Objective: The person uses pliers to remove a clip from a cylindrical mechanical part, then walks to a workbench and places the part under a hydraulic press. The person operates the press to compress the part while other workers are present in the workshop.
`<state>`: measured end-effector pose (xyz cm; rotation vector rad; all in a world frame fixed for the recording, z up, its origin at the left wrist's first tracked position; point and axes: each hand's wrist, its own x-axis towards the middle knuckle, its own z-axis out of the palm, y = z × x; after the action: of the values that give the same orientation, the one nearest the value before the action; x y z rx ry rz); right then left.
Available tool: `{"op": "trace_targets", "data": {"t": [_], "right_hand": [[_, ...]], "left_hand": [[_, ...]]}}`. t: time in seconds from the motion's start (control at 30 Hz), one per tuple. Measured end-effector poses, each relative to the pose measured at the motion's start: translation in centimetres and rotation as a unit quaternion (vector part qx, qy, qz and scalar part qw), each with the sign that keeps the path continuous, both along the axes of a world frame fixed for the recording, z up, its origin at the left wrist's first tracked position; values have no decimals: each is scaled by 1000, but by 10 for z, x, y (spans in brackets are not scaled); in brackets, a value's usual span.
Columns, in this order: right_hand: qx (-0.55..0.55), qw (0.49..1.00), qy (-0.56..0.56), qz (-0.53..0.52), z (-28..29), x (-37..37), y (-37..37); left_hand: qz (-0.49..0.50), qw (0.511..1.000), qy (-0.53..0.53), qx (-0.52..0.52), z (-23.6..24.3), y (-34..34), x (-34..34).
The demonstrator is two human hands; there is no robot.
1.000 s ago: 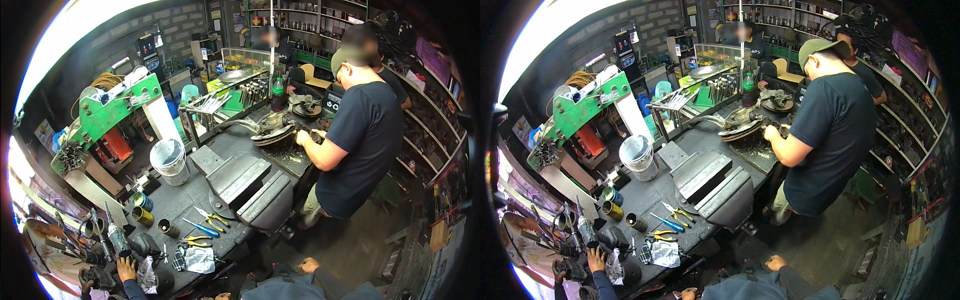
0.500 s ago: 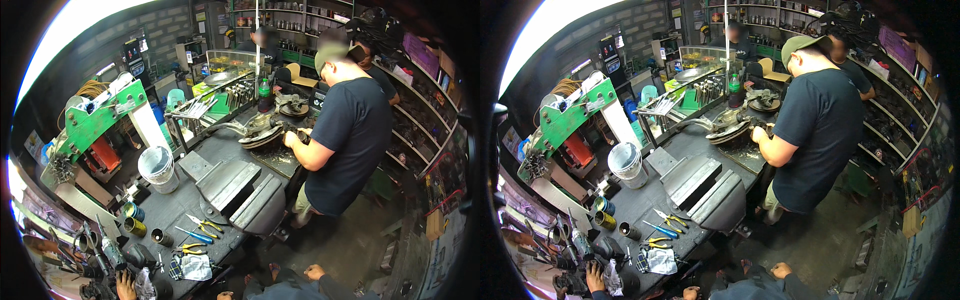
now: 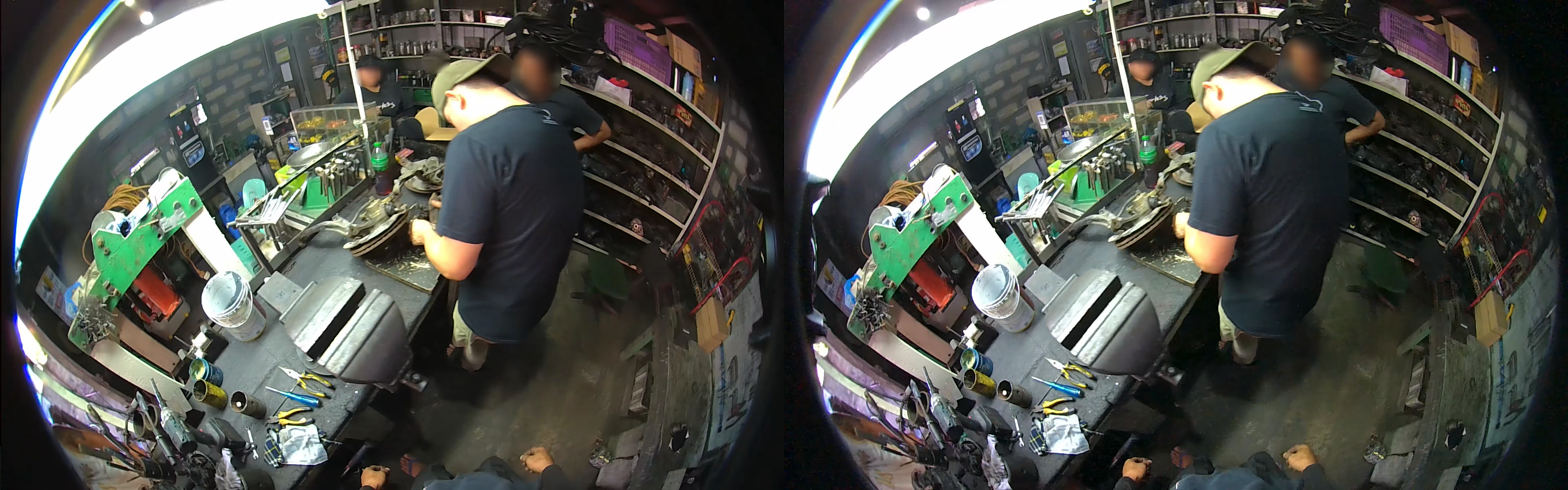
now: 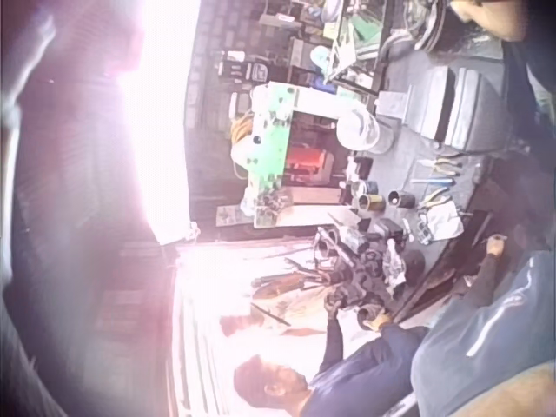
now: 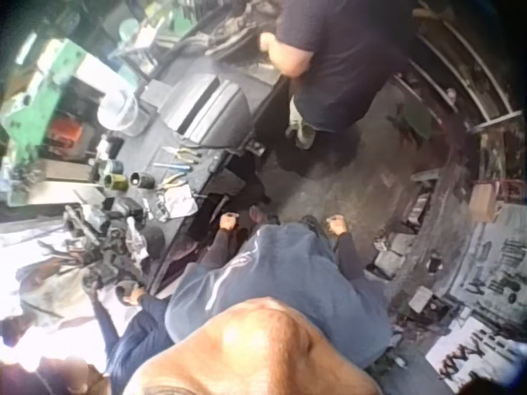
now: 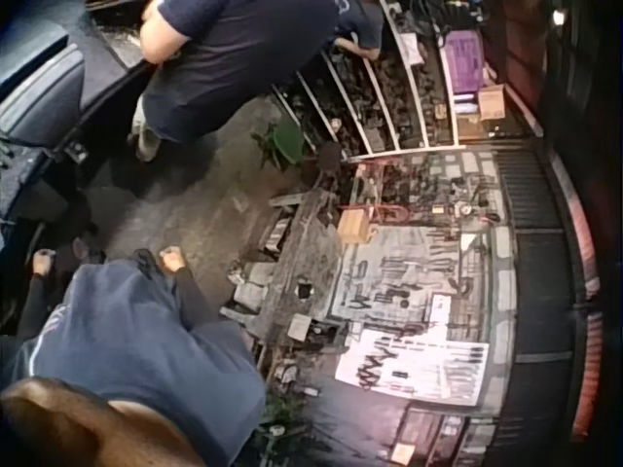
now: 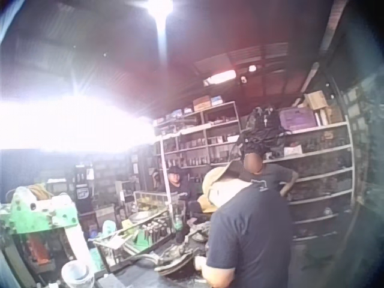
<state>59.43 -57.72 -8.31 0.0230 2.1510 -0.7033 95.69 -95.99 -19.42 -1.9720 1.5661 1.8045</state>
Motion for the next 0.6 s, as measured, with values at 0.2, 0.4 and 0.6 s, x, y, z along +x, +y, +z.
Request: {"op": "trace_targets", "data": {"t": [0.2,0.4,0.6], "right_hand": [[-72,989,-14,-129,-21,-21,126],[-111,896,-26,-428,-58,-16,313],[-162,783,-57,-597,-55,2,420]], "left_hand": [[-349,932,-12,-94,19,52,-107],[-377,913,94,-129,72,198,-290],[-547,803,226,-75,166,334,-394]]}}
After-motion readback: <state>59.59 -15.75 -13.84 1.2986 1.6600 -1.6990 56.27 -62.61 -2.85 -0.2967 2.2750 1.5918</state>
